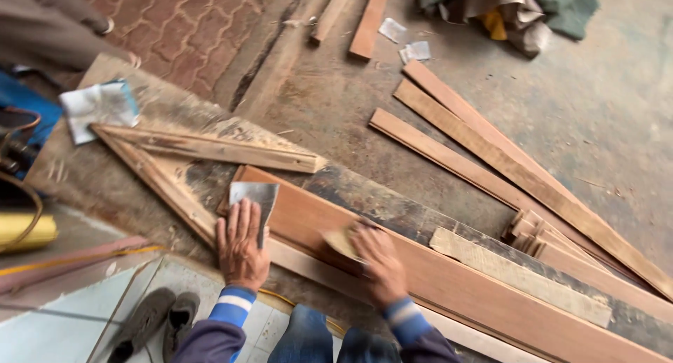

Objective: Sanding wooden planks by hand with sandpaper.

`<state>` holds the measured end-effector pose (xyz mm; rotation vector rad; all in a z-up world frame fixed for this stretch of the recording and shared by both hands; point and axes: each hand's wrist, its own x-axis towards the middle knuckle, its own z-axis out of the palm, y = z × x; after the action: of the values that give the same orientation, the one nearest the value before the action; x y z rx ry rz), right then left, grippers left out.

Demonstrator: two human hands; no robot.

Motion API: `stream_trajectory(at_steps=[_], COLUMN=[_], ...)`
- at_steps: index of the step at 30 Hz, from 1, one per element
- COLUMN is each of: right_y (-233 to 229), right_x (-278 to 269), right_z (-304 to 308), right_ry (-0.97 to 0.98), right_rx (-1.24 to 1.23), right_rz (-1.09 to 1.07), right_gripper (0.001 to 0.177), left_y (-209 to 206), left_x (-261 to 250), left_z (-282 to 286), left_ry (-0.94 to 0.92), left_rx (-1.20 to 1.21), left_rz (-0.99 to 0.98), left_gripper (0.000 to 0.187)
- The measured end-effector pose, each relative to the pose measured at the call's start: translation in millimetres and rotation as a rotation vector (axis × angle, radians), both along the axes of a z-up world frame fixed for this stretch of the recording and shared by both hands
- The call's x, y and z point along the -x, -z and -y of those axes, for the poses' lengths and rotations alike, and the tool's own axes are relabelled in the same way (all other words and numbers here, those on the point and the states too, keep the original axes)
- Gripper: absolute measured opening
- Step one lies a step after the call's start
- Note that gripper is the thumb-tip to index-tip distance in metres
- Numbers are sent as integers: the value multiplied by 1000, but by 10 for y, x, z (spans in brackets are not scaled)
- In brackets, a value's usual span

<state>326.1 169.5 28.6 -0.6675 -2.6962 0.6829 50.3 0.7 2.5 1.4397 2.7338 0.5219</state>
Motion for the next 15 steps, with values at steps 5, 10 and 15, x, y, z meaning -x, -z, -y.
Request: stream_trajectory(at_steps=[5,10,15], right_y=[-167,99,185], right_x=[-1611,-1361,269], right_z=[-163,-151,462], right_ry=[495,849,429], right_rx=[-161,-255,-25], right_rz=[-209,-237,-47], right_gripper=[46,38,81], left_y=[30,61,106], left_x=[13,15,-23], left_z=[17,-8,47], left_ry=[-15,-14,5], left_rx=[-39,-40,-52], left_rz=[42,9,5], left_gripper=[61,58,57])
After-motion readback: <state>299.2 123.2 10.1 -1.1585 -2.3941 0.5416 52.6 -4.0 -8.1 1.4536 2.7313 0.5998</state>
